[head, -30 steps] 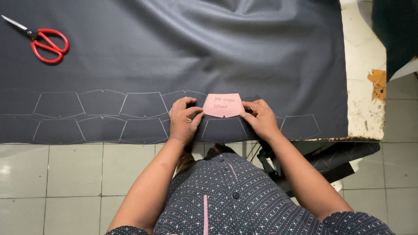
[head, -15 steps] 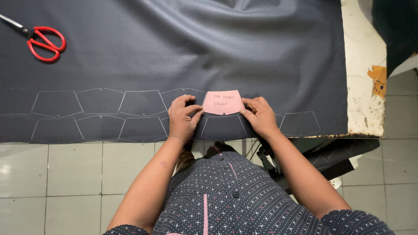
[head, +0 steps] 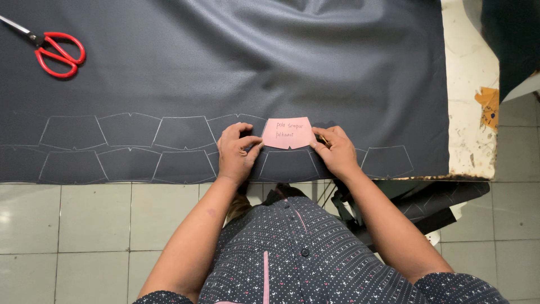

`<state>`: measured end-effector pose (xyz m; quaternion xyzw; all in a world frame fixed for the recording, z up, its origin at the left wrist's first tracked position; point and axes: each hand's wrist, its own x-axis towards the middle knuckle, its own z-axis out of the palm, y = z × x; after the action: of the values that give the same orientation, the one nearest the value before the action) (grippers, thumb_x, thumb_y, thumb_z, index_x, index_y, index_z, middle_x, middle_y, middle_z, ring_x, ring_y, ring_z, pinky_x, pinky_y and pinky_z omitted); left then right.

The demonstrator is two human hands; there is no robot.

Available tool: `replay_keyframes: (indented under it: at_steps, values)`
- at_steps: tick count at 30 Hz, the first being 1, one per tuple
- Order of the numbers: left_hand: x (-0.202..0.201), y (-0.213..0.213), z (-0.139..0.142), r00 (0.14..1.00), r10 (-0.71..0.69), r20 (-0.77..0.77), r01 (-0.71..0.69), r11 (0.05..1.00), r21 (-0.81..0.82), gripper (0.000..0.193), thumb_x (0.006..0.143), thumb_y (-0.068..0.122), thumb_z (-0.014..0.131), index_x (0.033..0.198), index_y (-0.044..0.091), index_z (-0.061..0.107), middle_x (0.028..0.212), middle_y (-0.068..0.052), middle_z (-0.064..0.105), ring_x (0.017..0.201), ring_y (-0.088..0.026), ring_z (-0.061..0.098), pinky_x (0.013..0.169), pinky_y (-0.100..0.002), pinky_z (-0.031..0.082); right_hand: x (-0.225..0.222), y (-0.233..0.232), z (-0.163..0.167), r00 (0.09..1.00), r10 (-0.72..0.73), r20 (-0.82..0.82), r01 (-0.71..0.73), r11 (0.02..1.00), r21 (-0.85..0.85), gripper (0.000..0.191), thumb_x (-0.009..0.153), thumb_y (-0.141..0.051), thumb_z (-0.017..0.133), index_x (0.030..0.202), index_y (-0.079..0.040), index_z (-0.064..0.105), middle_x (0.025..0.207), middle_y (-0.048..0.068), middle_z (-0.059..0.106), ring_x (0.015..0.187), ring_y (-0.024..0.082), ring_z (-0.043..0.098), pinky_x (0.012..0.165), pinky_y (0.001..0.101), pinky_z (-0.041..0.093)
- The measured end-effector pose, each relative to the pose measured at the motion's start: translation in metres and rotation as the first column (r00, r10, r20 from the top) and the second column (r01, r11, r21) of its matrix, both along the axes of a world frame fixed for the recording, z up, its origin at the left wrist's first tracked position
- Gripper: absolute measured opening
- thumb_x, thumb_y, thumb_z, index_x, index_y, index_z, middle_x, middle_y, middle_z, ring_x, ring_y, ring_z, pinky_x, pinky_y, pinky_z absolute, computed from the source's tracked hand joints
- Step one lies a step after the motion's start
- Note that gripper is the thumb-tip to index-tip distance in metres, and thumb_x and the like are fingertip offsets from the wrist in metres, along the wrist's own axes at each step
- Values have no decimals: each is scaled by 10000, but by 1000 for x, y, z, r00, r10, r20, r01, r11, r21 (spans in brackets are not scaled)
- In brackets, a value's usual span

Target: The person places a pink paper pattern on a large piece of dark fabric laid out on a table. Using a small marking tool, they trace the outline of the pattern onto the fabric. The person repeats this process multiple times, moving the pattern to different positions to mark several identical shapes.

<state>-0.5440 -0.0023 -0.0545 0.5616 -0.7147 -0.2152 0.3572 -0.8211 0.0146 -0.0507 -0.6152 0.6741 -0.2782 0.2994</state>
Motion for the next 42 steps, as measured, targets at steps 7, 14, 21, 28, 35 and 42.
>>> replay_keyframes:
  at_steps: [7,14,21,28,35,42]
  values:
    - [-15,-1,-5,978,-67,200,81,995,-64,213,705,64,743,897,151,766,1209,-61,632,1170,-303,561,950,-483,411,-4,0,-12,1000,28,-13,-28,999,-19,365,882,-240,762,1236,-153,748,992,35,637,852,167,641,777,313,514]
    - [-53,12,-14,770,-391,504,448,894,10,352,875,88,581,1197,-47,628,1295,-249,566,1170,-370,560,1024,-425,510,-17,-28,1,990,60,128,-57,998,-29,252,958,-264,690,1119,-82,755,1010,65,681,960,207,667,868,302,512]
    - [-61,29,-11,632,-310,710,458,889,-19,738,862,397,627,1392,-99,495,1458,-343,433,1318,-488,437,1117,-521,385,25,-57,42,978,196,67,-177,958,-225,227,1027,-231,618,1105,-54,736,1046,124,720,972,243,704,862,341,539]
    - [-58,27,-14,359,-475,804,533,811,242,631,966,408,587,1382,-54,483,1546,-260,393,1479,-433,298,1225,-584,220,89,-61,50,884,467,33,-468,884,18,240,986,-251,625,1073,-47,719,969,156,748,894,314,729,790,397,552]
    - [-50,26,-19,603,-485,634,465,859,215,787,885,443,636,1449,-66,430,1502,-230,433,1450,-391,312,1200,-523,200,110,-65,45,870,491,53,-494,866,82,254,983,-267,625,1053,-40,712,940,154,756,872,305,741,772,397,559]
    - [-46,24,-15,602,-508,616,464,850,248,778,878,443,673,1416,-77,460,1471,-241,478,1410,-396,377,1186,-503,260,117,-65,47,832,552,-57,-554,826,-104,205,964,-231,671,982,-39,738,870,153,750,792,322,739,729,392,569]
